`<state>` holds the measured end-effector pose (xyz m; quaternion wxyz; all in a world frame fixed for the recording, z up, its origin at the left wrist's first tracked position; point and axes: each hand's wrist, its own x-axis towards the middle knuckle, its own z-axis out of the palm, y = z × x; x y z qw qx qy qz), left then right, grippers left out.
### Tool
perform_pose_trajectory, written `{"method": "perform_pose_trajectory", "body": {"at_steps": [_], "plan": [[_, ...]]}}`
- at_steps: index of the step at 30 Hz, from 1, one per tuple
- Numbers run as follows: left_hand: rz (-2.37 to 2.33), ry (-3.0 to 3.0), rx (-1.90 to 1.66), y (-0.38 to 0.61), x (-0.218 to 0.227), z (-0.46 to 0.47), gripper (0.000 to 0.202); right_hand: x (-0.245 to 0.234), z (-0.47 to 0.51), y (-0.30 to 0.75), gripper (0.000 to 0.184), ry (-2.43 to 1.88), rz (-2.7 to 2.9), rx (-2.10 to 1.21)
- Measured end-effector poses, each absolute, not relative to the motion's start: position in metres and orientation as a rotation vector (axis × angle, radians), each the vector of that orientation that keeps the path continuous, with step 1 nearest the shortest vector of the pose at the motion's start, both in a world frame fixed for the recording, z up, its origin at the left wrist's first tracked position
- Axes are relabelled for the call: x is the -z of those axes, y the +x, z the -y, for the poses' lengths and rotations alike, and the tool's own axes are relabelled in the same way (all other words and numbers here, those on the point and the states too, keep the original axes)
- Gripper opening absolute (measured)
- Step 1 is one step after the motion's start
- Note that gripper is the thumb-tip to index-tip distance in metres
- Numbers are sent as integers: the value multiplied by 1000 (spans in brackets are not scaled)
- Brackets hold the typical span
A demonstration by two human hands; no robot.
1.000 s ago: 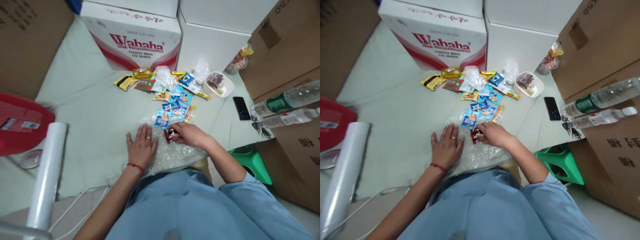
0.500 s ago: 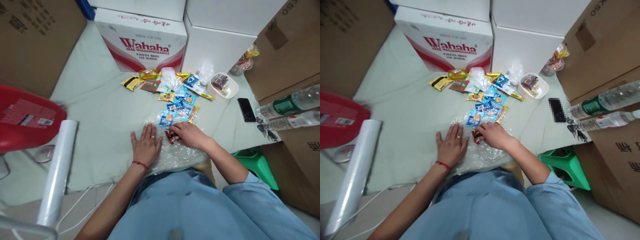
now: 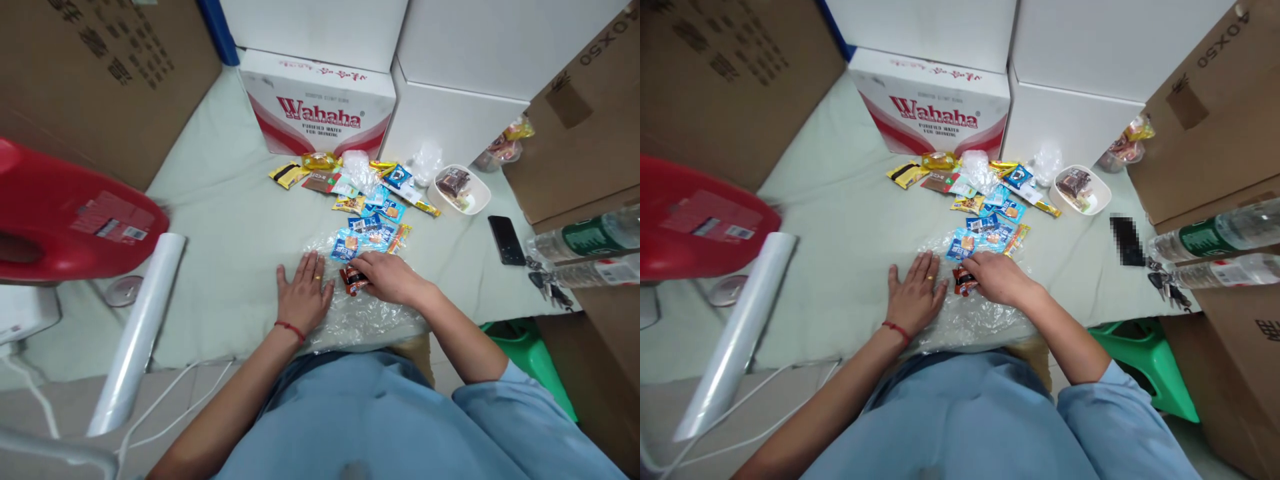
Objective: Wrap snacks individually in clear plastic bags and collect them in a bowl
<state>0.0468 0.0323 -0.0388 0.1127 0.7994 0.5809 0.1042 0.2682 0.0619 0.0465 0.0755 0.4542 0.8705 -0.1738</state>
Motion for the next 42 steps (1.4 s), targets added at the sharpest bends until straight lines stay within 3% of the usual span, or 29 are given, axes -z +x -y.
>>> {"method": "perform_pose_trajectory", "body": {"at_steps": [3,7,12,17,19,21,26,30,34,38,42], "plan": [[-1702,2329,-348,44,40,-33,62,-43,-60,268,49,1346,-2607,542],[-1666,2286,-521,31,44,-32,62,-45,-47,291,72,1410,-2767,699],[-1427,2401,-848,2,39,-20,65,-48,-1,344,35,1517,-2919,860],[-807,2457,-699,-23,27,0,77,-14,52,367,40,1542,-2918,803],[-746,2472,-586,-28,28,5,67,-1,62,366,26,1567,-2944,798],[-758,2523,-526,-28,32,7,55,2,62,363,15,1560,-2998,883],[-967,2444,-693,-18,40,4,13,-30,31,362,17,1514,-3058,1246],[-1148,2227,-779,-6,35,-1,19,-55,-7,361,19,1719,-2827,1500],[-1512,2092,-772,8,30,-6,35,-48,-49,358,28,1930,-2572,1648],[-1805,1983,-665,21,32,-14,42,-24,-84,359,28,1972,-2500,1545],[-1905,1915,-644,25,37,-18,40,-25,-93,355,18,2021,-2577,825]]}}
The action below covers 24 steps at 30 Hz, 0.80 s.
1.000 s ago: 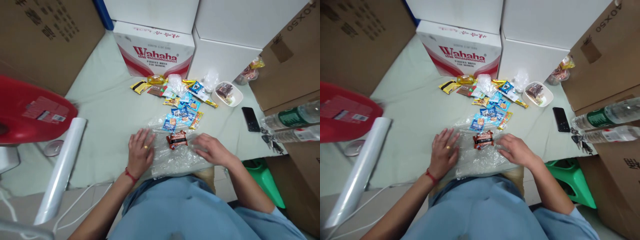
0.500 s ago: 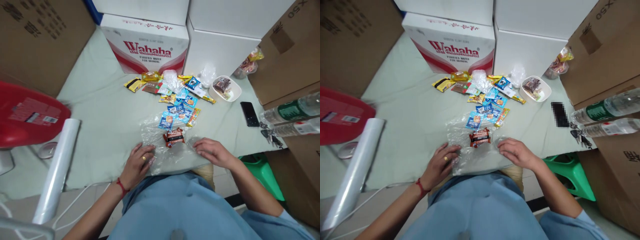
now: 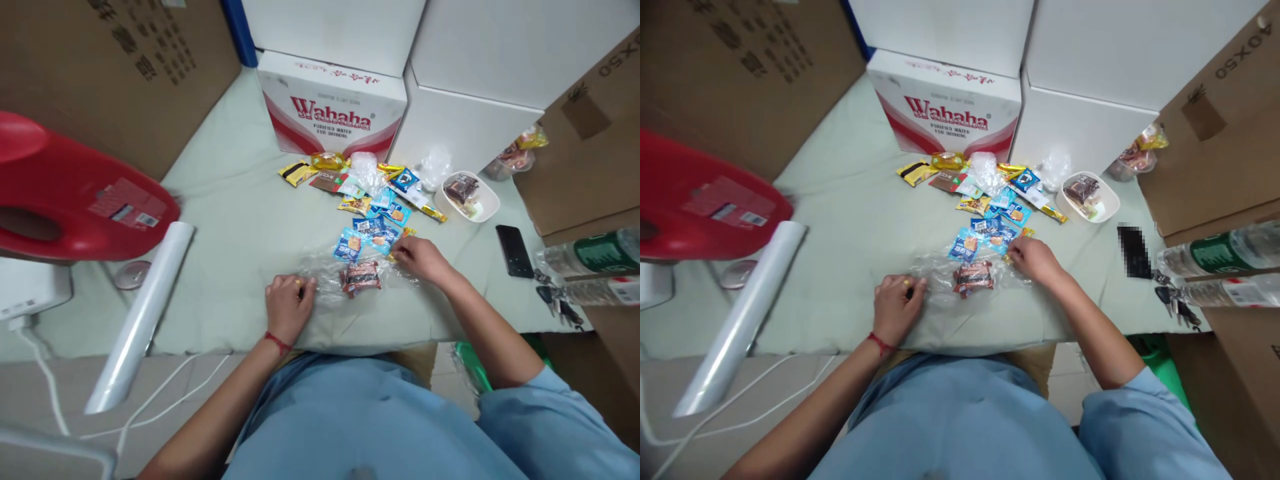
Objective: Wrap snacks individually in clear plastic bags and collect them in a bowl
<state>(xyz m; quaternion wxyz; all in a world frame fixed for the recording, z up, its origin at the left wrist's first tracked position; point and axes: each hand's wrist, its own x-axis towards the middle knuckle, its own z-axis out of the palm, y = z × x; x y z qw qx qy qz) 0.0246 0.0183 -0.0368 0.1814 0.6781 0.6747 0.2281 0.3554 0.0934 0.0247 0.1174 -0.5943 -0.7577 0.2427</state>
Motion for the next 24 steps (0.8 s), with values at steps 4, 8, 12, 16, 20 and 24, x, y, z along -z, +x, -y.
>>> {"method": "perform_pose_trajectory", "body": {"at_steps": [4,8,12,16,20,24], "plan": [[-1922,1899,-649,23,38,-18,38,-47,-80,331,25,-1550,2308,-258],[-1907,1883,-709,19,42,-21,38,-44,-72,297,28,-1102,2567,-674],[-1920,1868,-880,12,42,-23,19,-22,-80,281,29,-1086,2608,-838],[-2112,1918,-1110,8,25,-9,25,-16,-85,281,29,-1118,2562,-883],[-1899,2228,-1331,15,6,18,21,-22,-83,279,27,-1155,2555,-903],[-1373,2516,-1012,43,3,24,47,-25,-80,278,24,-1164,2575,-877]]}}
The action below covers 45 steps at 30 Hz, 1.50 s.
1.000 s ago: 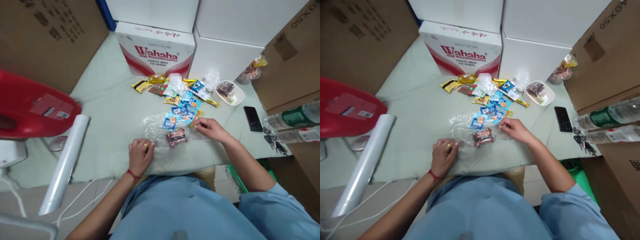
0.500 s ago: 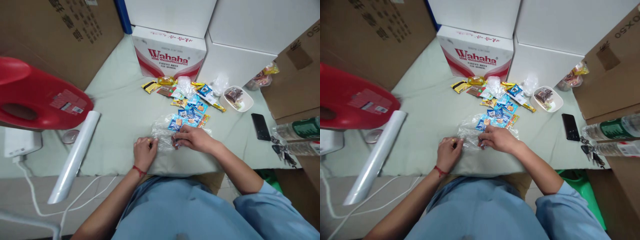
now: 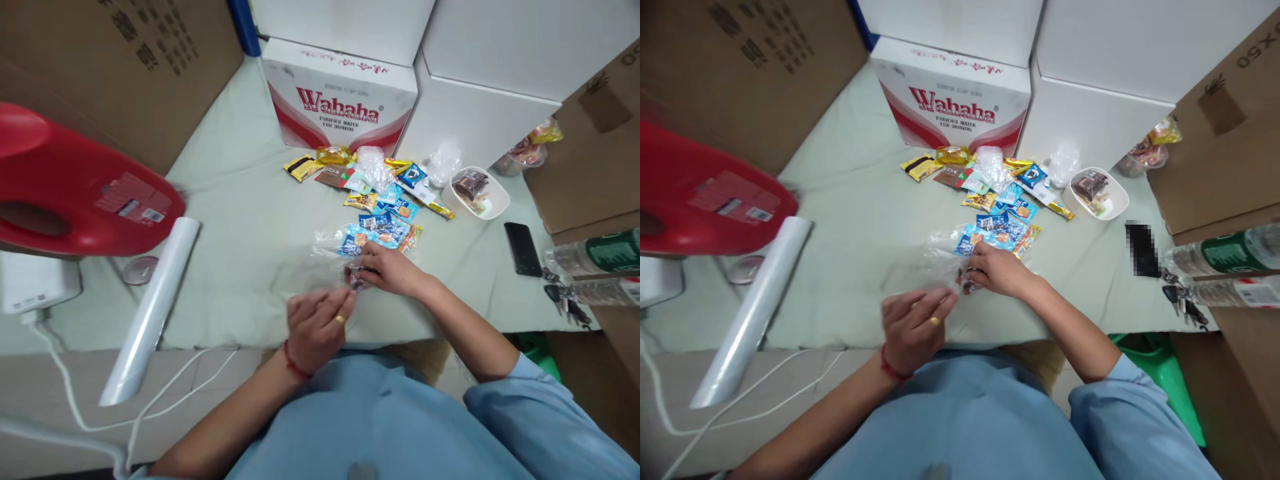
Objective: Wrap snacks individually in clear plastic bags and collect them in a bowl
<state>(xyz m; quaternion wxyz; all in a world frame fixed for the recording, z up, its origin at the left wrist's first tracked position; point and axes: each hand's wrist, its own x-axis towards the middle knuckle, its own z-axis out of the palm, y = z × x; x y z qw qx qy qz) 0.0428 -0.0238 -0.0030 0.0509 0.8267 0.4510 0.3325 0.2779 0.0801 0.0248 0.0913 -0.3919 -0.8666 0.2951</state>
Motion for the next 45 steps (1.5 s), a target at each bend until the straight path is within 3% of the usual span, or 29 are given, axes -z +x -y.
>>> {"method": "perform_pose_trajectory", "body": {"at_steps": [4,10,13,17,22,30,37,43,45], "plan": [[-1432,2393,-653,65,7,1,53,-25,-82,281,25,-1183,2591,-851],[-1863,2161,-686,29,19,-24,28,-25,-83,288,29,-1143,2531,-943],[-1824,2043,-757,7,29,-30,28,-23,-83,288,28,-1148,2516,-937],[-1390,2016,-877,9,37,-42,52,-21,-84,288,29,-1126,2506,-916],[-1211,1961,-717,33,37,-65,74,-19,-79,293,31,-1110,2445,-929],[-1320,1931,-742,-17,34,-65,25,-13,-73,295,31,-1153,2364,-926],[-1601,1714,-1056,-45,23,-39,20,-8,-71,297,33,-1149,2327,-936],[-1566,2154,-783,6,4,-44,35,-9,-69,294,31,-1154,2327,-918],[-1570,2236,-636,21,4,-52,29,-10,-68,293,31,-1158,2339,-918]]}}
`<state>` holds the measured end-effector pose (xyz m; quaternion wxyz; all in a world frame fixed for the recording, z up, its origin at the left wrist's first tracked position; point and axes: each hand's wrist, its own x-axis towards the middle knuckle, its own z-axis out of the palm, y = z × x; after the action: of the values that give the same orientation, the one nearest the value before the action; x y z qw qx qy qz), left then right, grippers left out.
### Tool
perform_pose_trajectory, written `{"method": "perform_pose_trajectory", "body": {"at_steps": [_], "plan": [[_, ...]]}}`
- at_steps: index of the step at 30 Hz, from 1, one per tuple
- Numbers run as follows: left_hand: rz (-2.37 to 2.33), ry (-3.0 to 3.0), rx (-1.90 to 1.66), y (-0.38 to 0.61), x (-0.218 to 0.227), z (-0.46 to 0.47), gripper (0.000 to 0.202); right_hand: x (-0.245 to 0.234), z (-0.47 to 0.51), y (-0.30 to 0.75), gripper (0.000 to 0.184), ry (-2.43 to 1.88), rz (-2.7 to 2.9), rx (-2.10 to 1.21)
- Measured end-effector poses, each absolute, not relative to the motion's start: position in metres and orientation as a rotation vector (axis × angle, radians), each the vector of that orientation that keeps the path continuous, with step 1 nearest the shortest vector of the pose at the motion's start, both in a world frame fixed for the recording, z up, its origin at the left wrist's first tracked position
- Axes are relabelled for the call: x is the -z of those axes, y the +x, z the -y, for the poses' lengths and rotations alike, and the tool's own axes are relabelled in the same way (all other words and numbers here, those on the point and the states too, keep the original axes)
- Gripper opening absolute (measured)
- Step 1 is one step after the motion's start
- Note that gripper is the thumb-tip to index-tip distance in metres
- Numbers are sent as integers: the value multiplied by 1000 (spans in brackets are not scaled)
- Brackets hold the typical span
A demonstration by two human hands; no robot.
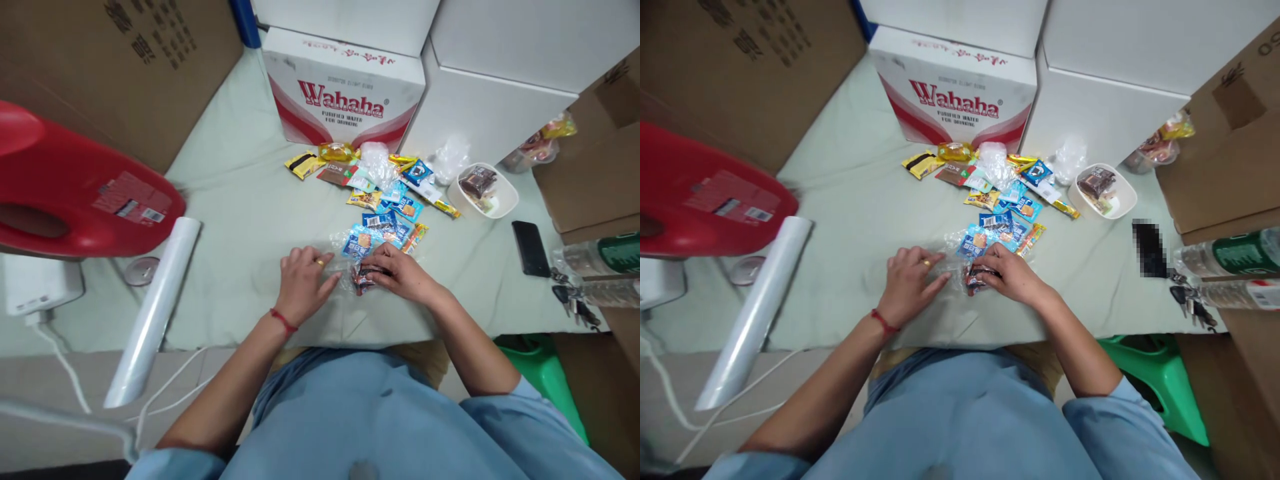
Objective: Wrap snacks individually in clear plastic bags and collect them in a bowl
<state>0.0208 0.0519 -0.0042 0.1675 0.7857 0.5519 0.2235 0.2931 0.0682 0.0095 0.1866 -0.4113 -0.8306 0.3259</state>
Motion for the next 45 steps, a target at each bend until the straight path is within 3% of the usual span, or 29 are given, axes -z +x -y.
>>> {"method": "perform_pose_trajectory", "body": {"at_steps": [5,12,18,21,26,32,38,41,45], "plan": [[-1435,2173,-792,1,19,-48,22,-8,-66,294,30,-1167,2320,-922],[-1674,1991,-1035,-38,21,-10,16,-3,-67,295,31,-1160,2291,-950],[-1769,2274,-730,22,3,-35,34,-6,-67,294,29,-1163,2314,-937],[-1719,2323,-549,32,7,-46,25,-7,-65,293,29,-1193,2312,-922],[-1613,2205,-946,-9,27,-30,23,-5,-63,293,30,-1221,2276,-931],[-1963,2086,-1167,-36,22,20,7,-7,-64,291,29,-1259,2297,-942],[-1039,2529,-1093,44,-17,31,44,-16,-62,283,27,-1342,2392,-873],[-1132,2568,-985,81,-11,12,53,-20,-58,282,33,-1373,2424,-846],[-1422,2526,-862,97,11,-6,50,-32,-57,289,42,-1326,2463,-884]]}}
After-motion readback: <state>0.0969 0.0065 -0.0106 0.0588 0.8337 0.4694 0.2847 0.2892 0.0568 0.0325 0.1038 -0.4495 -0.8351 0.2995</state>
